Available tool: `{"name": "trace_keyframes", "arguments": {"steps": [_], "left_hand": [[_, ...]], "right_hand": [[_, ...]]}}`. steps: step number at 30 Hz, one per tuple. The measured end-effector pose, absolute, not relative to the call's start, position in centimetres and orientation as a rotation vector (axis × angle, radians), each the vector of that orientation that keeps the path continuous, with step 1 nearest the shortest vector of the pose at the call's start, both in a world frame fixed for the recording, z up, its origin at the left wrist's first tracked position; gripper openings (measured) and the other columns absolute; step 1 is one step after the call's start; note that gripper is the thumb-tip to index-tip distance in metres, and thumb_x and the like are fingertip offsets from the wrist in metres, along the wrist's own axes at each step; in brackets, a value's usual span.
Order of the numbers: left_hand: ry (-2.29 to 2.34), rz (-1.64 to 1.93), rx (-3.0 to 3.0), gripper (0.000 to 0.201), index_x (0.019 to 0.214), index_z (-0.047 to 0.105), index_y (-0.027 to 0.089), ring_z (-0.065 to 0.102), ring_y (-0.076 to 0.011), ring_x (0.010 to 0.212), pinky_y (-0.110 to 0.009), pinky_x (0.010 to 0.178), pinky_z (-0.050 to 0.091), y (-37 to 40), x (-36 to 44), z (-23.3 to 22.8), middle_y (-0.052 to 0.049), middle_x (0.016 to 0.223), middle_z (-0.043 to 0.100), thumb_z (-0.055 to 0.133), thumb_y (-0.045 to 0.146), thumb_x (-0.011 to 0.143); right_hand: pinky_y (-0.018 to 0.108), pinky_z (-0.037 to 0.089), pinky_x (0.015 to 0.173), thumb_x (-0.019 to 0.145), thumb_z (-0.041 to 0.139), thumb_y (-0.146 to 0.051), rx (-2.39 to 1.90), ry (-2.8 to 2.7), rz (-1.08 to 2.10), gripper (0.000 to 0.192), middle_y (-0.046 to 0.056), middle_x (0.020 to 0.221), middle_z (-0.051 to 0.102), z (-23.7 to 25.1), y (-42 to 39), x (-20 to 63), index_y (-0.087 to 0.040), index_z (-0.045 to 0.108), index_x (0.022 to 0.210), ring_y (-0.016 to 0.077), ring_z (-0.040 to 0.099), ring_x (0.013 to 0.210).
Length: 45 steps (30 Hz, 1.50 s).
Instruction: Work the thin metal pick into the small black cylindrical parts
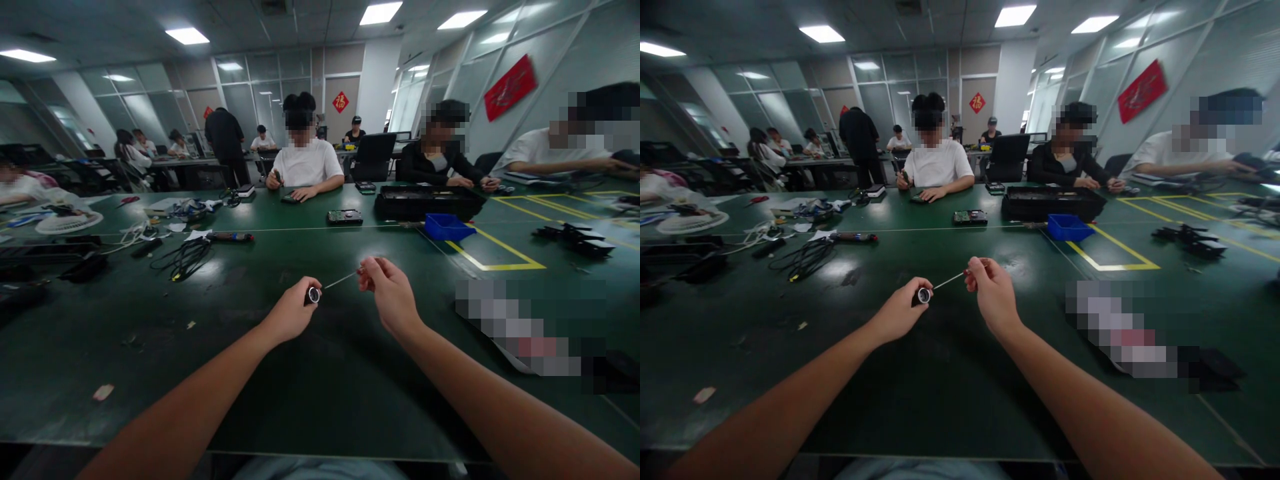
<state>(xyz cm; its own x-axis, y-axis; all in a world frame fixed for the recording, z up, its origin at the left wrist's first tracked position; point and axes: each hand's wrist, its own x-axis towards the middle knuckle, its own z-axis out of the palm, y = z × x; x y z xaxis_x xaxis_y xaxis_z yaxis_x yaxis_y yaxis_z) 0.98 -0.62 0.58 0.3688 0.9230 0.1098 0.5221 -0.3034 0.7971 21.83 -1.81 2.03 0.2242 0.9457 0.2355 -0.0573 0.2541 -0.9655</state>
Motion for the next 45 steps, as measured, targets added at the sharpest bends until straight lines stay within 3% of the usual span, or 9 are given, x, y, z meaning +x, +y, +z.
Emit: {"name": "trace_keyframes", "arguments": {"steps": [5,11,30,37,45], "left_hand": [[1.175,0.819,2.100,0.031,0.108,0.068,0.022,0.059,-0.0223,0.112,-0.038,0.103,0.043,-0.1,0.4,0.2,-0.005,0.118,0.065,0.067,0.010,0.080],[1.265,0.896,2.028,0.044,0.123,0.064,0.022,0.057,-0.0243,0.120,-0.041,0.109,0.040,-0.3,0.8,0.2,-0.007,0.127,0.065,0.069,0.013,0.081],[1.199,0.883,2.083,0.042,0.127,0.063,0.028,0.057,-0.0236,0.121,-0.042,0.109,0.041,-0.3,0.7,-0.5,-0.003,0.128,0.065,0.069,0.023,0.086],[1.193,0.855,2.093,0.040,0.124,0.065,0.028,0.059,-0.0231,0.116,-0.040,0.105,0.043,-0.2,0.6,-0.6,-0.003,0.123,0.067,0.071,0.022,0.085],[1.192,0.809,2.147,0.040,0.123,0.066,0.028,0.061,-0.0232,0.109,-0.038,0.099,0.045,-0.3,0.6,-0.4,-0.003,0.116,0.069,0.072,0.021,0.084]], "right_hand": [[0.032,0.046,0.064,0.090,0.062,-0.046,-1.059,-1.194,0.874,0.026,0.000,0.073,0.062,2.1,-2.2,21.7,-0.021,0.065,0.084,0.0141,0.056,0.063],[0.032,0.048,0.065,0.090,0.061,-0.045,-1.048,-1.239,0.845,0.024,0.001,0.073,0.064,2.3,-2.5,21.4,-0.021,0.065,0.088,0.0153,0.059,0.065],[0.034,0.050,0.065,0.088,0.062,-0.045,-1.136,-1.346,0.765,0.024,0.004,0.077,0.069,2.9,-3.3,21.0,-0.021,0.066,0.090,0.0176,0.063,0.067],[0.031,0.043,0.055,0.084,0.067,-0.051,-1.291,-1.518,0.564,0.031,0.002,0.065,0.066,2.7,-3.5,21.2,-0.022,0.061,0.073,0.0175,0.060,0.058],[0.029,0.042,0.054,0.086,0.065,-0.047,-1.294,-1.584,0.489,0.029,0.000,0.064,0.065,2.8,-3.8,21.2,-0.021,0.061,0.073,0.0154,0.059,0.057]]}}
